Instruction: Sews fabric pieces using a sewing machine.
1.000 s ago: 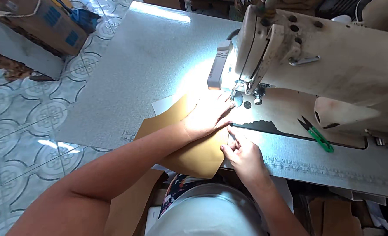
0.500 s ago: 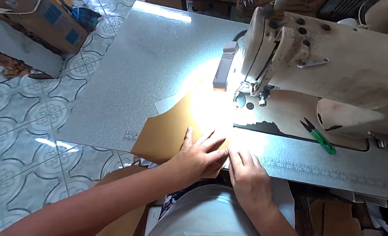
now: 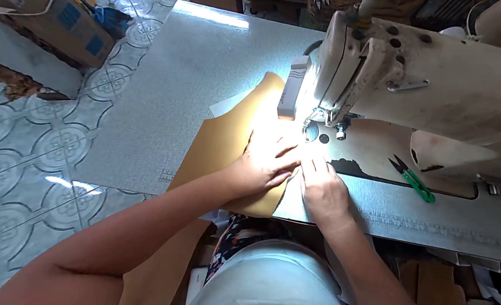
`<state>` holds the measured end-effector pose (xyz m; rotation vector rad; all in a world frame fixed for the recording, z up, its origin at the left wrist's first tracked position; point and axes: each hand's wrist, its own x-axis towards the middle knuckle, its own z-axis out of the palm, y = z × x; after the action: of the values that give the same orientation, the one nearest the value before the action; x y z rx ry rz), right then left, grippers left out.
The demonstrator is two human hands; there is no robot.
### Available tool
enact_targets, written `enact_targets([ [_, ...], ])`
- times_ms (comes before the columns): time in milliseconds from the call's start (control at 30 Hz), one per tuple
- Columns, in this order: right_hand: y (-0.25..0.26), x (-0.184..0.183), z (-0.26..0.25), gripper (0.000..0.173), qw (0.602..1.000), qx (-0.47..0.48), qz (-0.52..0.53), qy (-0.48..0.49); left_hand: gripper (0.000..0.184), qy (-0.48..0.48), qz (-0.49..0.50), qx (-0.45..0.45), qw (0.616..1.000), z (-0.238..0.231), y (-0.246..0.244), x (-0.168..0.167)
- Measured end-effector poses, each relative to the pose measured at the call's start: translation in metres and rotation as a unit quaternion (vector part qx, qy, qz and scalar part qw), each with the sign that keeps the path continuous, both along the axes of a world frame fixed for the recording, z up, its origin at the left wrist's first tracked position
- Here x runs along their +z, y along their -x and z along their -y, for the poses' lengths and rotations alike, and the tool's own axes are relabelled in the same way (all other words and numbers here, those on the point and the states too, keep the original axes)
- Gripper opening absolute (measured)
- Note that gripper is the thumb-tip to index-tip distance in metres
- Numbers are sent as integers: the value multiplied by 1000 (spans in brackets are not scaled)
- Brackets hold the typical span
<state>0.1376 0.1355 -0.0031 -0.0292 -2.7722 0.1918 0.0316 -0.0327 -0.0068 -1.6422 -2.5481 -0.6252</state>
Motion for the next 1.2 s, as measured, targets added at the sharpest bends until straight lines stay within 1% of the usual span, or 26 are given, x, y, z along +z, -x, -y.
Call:
enact_targets([
  [167,26,2,-9,27,1000,-5,13,27,39,-12,2,-9,1000,-11,31,-1],
  [300,35,1,-11,36,999,-24,31,37,38,-1,33,-13,999,-20,55,2],
  [400,30,-3,-16,29,997,-13,3,70,37,12,41,2,999,-24,71,7],
  [500,15,1,-34,23,995,-14,-11,96,41,49,34,30,998,-28,84,11],
  [567,-1,5,-61,25,996,-43,-32,67,44,49,46,36,997,-29,91,13],
  [633,-23,9,-98,27,993,-103,-35,38,48,53,70,67,994,-34,101,15],
  [700,-45,11,-131,35,982,-182,-8,47,45,14,45,105,993,-47,121,2],
  [733,-53,11,-142,39,975,-215,8,54,50,34,60,136,988,-57,130,-1],
  [767,-59,10,-150,41,969,-239,23,58,57,63,102,174,977,-68,137,-2],
  [800,-62,9,-154,40,967,-248,30,55,65,84,138,203,966,-78,142,0],
  [867,-62,5,-157,34,971,-236,23,31,75,108,137,233,957,-84,141,3],
  [900,-61,3,-156,32,974,-224,12,17,75,104,119,249,956,-79,136,10],
  [967,-55,2,-149,31,979,-200,-26,7,53,111,128,271,948,-60,122,42],
  [1000,-51,4,-140,32,981,-187,-43,13,49,112,137,283,943,-48,122,50],
  [1033,-45,7,-127,33,984,-168,-54,34,48,106,126,296,941,-34,127,46],
  [1133,-18,17,-69,30,982,-72,-46,169,49,101,79,330,935,4,130,25],
  [1167,-6,18,-45,27,980,-45,-27,190,49,101,75,338,933,13,123,23],
  [1200,6,19,-23,25,982,-22,-1,189,49,103,73,345,930,18,114,22],
])
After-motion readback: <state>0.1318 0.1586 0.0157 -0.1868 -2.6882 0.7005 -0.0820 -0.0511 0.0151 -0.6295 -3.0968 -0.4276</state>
